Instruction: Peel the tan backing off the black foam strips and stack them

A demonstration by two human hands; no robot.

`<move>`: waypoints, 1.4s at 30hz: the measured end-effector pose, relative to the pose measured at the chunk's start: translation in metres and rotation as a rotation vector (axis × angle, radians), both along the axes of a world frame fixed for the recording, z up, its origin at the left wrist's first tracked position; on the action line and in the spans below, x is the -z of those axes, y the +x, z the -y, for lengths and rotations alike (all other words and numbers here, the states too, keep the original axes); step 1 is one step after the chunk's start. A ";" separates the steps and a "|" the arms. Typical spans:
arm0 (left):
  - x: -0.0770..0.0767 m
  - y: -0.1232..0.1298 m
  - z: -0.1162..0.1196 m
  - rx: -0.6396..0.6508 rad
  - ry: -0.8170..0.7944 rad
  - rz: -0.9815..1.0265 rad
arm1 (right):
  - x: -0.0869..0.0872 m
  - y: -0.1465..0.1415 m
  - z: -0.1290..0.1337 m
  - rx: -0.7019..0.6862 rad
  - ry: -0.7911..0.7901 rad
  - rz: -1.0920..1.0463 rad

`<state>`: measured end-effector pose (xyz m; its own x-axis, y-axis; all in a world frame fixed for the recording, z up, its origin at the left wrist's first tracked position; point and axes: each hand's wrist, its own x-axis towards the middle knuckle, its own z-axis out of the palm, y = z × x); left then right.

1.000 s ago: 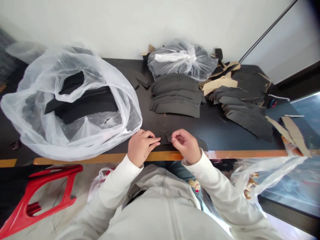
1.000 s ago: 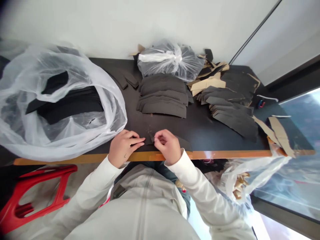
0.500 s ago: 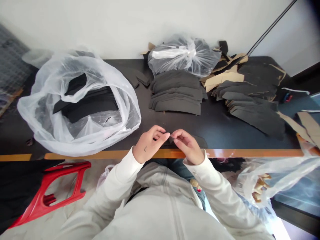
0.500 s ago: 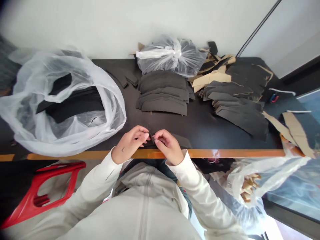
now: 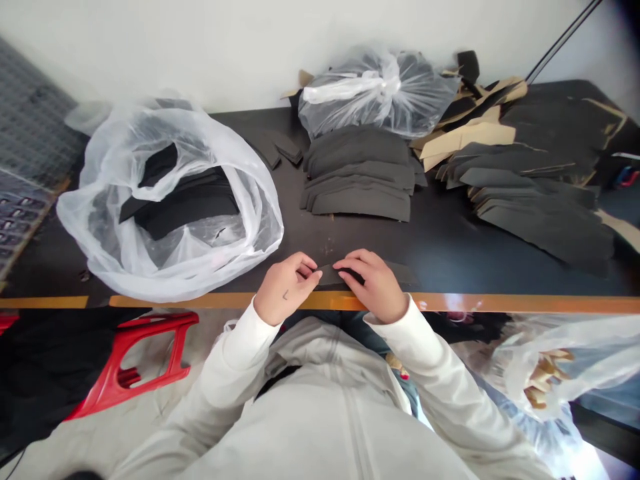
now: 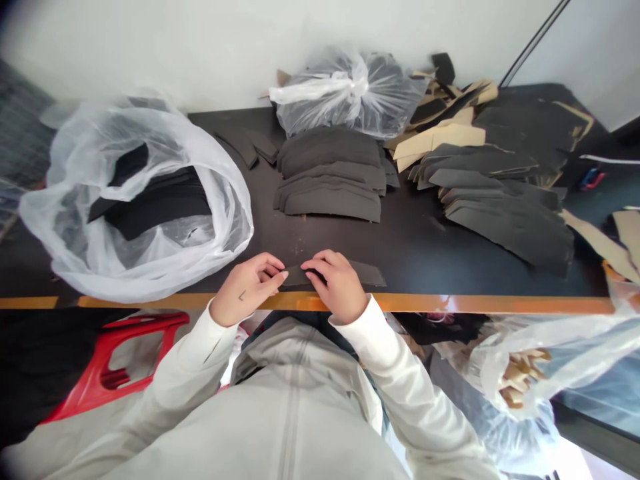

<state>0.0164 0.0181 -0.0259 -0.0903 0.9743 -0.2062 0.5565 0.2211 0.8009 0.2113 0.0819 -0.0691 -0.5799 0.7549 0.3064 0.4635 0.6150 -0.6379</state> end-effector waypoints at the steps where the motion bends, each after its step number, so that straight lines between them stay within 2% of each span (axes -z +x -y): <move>1: 0.001 -0.002 0.002 -0.002 -0.017 0.030 | 0.000 0.000 0.000 -0.002 0.002 0.002; 6: 0.007 -0.008 0.008 -0.019 -0.077 0.218 | 0.000 0.000 0.001 -0.001 0.016 0.021; 9: 0.006 -0.007 0.009 -0.040 -0.070 0.230 | -0.001 0.000 0.001 0.005 0.032 0.044; 13: 0.002 -0.005 0.010 -0.026 -0.059 0.149 | -0.002 -0.002 0.001 -0.004 0.061 0.077; 20: 0.001 -0.005 0.010 0.081 0.002 0.022 | -0.003 -0.004 0.002 -0.010 0.043 0.090; 28: -0.006 -0.001 0.015 0.222 0.009 -0.273 | 0.000 -0.004 0.004 -0.009 0.101 0.122; 30: -0.004 0.000 0.021 0.222 0.073 -0.390 | -0.001 -0.004 0.006 -0.016 0.134 0.159; 32: 0.000 -0.002 0.027 0.231 0.216 -0.544 | -0.005 -0.004 0.010 -0.037 0.169 0.212; 35: 0.005 -0.011 0.038 0.335 0.447 -0.722 | -0.012 -0.003 0.020 -0.071 0.211 0.320; 39: 0.008 -0.029 0.049 0.470 0.631 -0.800 | -0.015 -0.002 0.034 -0.083 0.272 0.426; 42: 0.009 -0.035 0.050 0.469 0.711 -0.771 | -0.011 -0.001 0.039 -0.068 0.322 0.450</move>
